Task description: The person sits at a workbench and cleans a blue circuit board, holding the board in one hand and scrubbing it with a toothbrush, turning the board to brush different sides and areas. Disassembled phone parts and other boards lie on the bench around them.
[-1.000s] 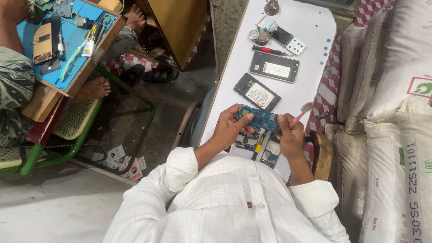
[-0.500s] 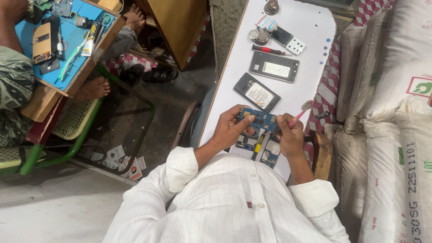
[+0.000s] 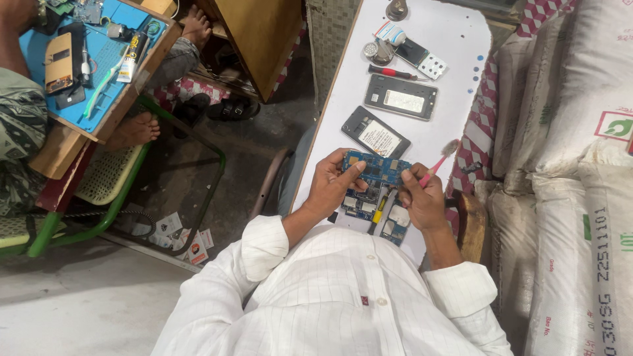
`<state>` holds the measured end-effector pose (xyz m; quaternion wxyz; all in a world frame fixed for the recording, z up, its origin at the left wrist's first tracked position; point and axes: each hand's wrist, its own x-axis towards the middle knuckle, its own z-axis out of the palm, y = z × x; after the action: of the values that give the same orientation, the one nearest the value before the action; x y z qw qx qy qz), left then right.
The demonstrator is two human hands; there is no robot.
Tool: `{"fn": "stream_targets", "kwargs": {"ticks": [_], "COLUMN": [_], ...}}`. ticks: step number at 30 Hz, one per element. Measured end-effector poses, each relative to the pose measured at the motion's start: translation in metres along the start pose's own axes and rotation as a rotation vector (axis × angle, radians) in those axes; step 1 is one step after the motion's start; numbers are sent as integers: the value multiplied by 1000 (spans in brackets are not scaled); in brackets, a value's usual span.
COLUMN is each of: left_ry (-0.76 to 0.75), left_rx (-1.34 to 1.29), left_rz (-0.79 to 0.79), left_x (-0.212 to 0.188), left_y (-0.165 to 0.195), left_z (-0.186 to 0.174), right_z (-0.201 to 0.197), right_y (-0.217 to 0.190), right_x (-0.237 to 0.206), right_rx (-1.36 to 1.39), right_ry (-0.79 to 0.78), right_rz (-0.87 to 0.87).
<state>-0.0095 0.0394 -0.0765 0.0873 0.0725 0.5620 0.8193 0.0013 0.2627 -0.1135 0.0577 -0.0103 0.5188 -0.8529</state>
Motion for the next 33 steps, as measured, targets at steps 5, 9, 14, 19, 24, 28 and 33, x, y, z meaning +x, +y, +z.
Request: {"fn": "stream_targets", "kwargs": {"ticks": [5,9,14,19,24,28,33], "left_ry": [25,39,-11,-37,-49,-57,-84], "left_rx": [-43,-55,-24,-3,7,32,41], "left_rz": [-28,-36,-29,-35,-34,-47,-70], "left_x": [2,3,3,2,2,2,1], "left_y": [-1,0,0,0,0,0,2], "left_z": [0,-1,-2,-2,-1,0,1], "right_z": [-4,-3,-1,-2,-2,-1,-3], "right_y": [-2,-3,-1,-1,-1,-1,0], "right_x": [0,0,1,1,0,0,0], "right_rx": [96,62,-21,-6,8,7,10], "right_ry": [-75,-74,-16,-4,3,14,50], "right_rz": [-3,8,-82,-115,-116,-114,-118]}}
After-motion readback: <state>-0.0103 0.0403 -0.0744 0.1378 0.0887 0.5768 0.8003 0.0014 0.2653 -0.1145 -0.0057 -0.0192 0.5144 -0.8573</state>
